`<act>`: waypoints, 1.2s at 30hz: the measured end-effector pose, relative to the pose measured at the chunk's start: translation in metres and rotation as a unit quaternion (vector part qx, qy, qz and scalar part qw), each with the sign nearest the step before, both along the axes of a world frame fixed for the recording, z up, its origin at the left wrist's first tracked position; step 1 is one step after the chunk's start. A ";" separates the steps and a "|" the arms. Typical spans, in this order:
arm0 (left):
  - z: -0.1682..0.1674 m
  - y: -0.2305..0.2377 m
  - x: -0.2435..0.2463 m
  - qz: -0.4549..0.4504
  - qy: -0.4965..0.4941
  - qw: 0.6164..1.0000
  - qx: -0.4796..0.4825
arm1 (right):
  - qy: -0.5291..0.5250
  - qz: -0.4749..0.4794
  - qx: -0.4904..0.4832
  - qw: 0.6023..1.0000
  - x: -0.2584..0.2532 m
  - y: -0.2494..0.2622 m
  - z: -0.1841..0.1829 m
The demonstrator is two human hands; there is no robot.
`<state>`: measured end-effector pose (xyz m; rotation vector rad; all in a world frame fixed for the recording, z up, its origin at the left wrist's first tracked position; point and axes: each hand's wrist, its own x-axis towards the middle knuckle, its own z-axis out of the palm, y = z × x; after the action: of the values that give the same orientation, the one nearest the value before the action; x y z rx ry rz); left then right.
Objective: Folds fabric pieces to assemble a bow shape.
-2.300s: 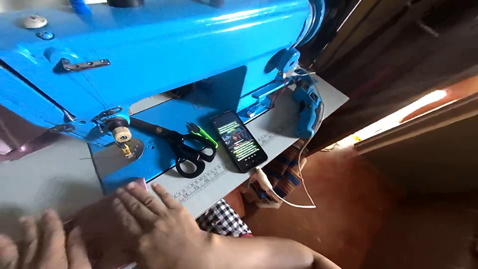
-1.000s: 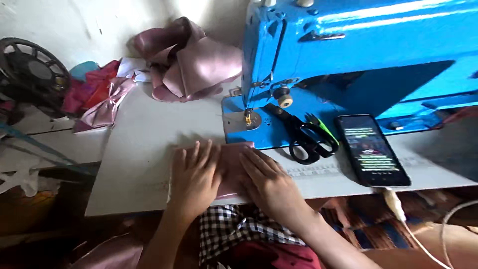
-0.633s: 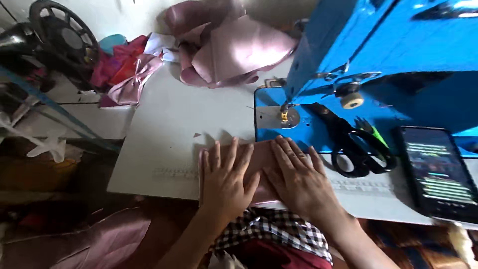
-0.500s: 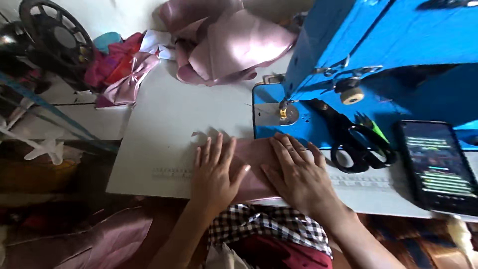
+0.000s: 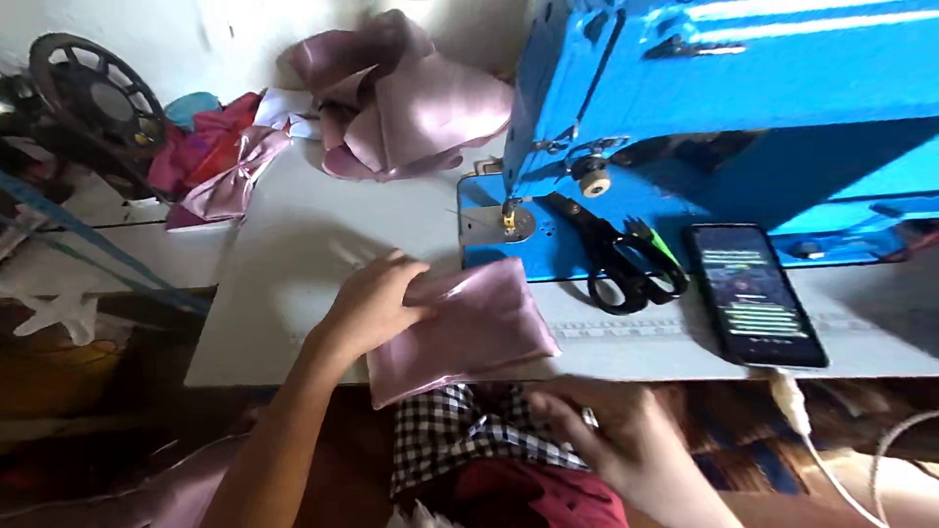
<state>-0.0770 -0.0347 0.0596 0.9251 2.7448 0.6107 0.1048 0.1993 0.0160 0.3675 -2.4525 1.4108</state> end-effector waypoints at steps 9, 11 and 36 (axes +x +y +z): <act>-0.004 0.008 0.038 0.020 -0.207 0.974 0.087 | -0.188 -0.032 -0.245 0.951 0.017 -0.013 -0.030; -0.005 0.006 0.042 0.028 -0.192 0.975 0.111 | -0.203 -0.039 -0.265 0.942 0.009 -0.011 -0.017; -0.042 0.013 0.090 0.000 0.185 0.972 0.144 | -0.115 -0.231 0.308 0.916 -0.076 0.171 0.075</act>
<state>0.0130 -0.0214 0.0179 1.2100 3.0323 0.9409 0.0285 0.3705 0.0906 -0.2697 -2.8712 0.4922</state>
